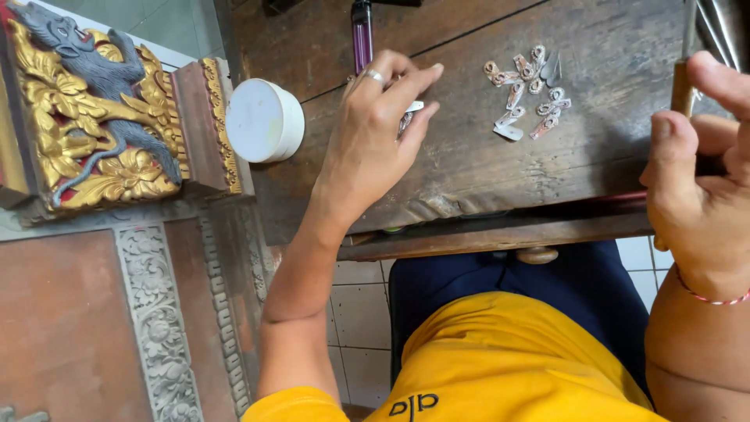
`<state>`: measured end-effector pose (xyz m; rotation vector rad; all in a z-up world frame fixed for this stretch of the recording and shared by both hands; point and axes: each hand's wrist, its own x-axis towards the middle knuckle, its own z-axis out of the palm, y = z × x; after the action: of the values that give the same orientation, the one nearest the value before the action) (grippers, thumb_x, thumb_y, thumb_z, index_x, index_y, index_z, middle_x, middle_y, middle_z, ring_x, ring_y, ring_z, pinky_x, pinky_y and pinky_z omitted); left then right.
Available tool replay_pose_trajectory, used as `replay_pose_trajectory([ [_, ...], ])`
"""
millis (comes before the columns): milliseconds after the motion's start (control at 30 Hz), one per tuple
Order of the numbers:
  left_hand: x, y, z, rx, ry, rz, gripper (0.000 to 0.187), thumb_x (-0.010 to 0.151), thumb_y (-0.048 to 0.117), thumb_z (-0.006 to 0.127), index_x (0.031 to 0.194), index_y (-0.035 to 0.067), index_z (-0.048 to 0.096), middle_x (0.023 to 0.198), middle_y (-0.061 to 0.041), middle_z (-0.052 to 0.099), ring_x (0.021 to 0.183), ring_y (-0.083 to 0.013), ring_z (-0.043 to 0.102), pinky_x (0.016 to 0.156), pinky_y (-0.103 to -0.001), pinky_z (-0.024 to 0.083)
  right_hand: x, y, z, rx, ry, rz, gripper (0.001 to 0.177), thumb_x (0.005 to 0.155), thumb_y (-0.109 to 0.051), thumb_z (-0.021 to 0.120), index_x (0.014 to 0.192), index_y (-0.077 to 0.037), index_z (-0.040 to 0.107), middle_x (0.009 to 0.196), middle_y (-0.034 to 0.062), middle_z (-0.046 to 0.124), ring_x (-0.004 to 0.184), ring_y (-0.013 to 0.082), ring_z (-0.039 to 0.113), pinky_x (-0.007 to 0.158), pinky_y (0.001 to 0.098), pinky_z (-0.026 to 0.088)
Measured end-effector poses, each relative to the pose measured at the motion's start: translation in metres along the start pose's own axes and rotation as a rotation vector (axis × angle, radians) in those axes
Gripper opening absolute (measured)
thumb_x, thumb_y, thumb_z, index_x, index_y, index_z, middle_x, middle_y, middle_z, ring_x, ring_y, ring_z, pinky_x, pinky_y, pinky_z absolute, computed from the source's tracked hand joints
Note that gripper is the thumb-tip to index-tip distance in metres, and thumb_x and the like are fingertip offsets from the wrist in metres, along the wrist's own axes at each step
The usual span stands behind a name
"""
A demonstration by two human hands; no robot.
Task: Filing the edges of small metal jewelry components at a workbench.
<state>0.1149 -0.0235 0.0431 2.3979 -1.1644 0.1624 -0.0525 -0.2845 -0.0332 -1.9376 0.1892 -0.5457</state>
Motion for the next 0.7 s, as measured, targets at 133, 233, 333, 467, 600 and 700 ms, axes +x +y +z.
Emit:
replay_pose_trajectory([
  [133, 0.039, -0.006, 0.021, 0.072, -0.030, 0.177, 0.027, 0.095, -0.003, 0.078, 0.120, 0.001, 0.069, 0.106, -0.011, 0.049, 0.090, -0.0279, 0.056, 0.077, -0.042, 0.051, 0.008, -0.002, -0.003, 0.044, -0.026, -0.050, 0.036, 0.130, 0.004, 0.049, 0.162, 0.018, 0.038, 0.076, 0.0226, 0.052, 0.059, 0.0243, 0.049, 0.063, 0.0322, 0.037],
  [233, 0.048, -0.006, 0.030, 0.167, -0.052, 0.236, 0.036, 0.088, -0.001, 0.087, 0.119, 0.012, 0.073, 0.113, -0.011, 0.052, 0.097, -0.0276, 0.060, 0.072, -0.042, 0.047, 0.008, -0.008, -0.005, 0.098, -0.067, -0.008, 0.035, 0.126, 0.006, 0.046, 0.158, 0.013, 0.036, 0.069, 0.0181, 0.048, 0.054, 0.0200, 0.043, 0.061, 0.0297, 0.034],
  [333, 0.050, -0.002, 0.032, 0.186, 0.033, 0.319, 0.011, 0.092, -0.004, 0.077, 0.094, 0.004, 0.070, 0.100, -0.009, 0.055, 0.089, -0.0278, 0.055, 0.064, -0.040, 0.038, 0.008, -0.008, -0.004, 0.107, -0.066, -0.019, 0.034, 0.127, 0.005, 0.046, 0.158, 0.014, 0.036, 0.070, 0.0192, 0.048, 0.054, 0.0203, 0.043, 0.058, 0.0293, 0.033],
  [467, 0.038, 0.010, 0.024, 0.242, 0.073, 0.305, 0.027, 0.082, -0.003, 0.083, 0.088, 0.005, 0.058, 0.095, -0.008, 0.056, 0.090, -0.0276, 0.056, 0.077, -0.040, 0.041, 0.005, 0.001, -0.003, 0.066, -0.067, -0.072, 0.035, 0.131, 0.003, 0.046, 0.163, 0.014, 0.036, 0.073, 0.0210, 0.049, 0.056, 0.0214, 0.042, 0.060, 0.0310, 0.031],
  [600, 0.014, 0.026, 0.020, 0.408, 0.082, 0.236, 0.013, 0.085, -0.008, 0.071, 0.091, 0.003, 0.065, 0.111, -0.013, 0.063, 0.101, -0.0328, 0.058, 0.077, -0.045, 0.043, -0.003, 0.025, -0.005, -0.068, -0.046, -0.149, 0.037, 0.140, 0.004, 0.045, 0.166, 0.030, 0.046, 0.080, 0.0268, 0.053, 0.068, 0.0295, 0.052, 0.075, 0.0391, 0.041],
  [700, -0.006, 0.013, 0.018, 0.361, 0.011, 0.125, 0.028, 0.078, 0.005, 0.083, 0.096, 0.001, 0.062, 0.096, -0.017, 0.060, 0.091, -0.0351, 0.058, 0.077, -0.046, 0.043, -0.002, 0.009, -0.015, -0.335, -0.183, 0.158, 0.058, 0.147, -0.016, 0.029, 0.093, 0.002, 0.040, 0.074, 0.0094, 0.037, 0.070, 0.0205, 0.041, 0.082, 0.0361, 0.038],
])
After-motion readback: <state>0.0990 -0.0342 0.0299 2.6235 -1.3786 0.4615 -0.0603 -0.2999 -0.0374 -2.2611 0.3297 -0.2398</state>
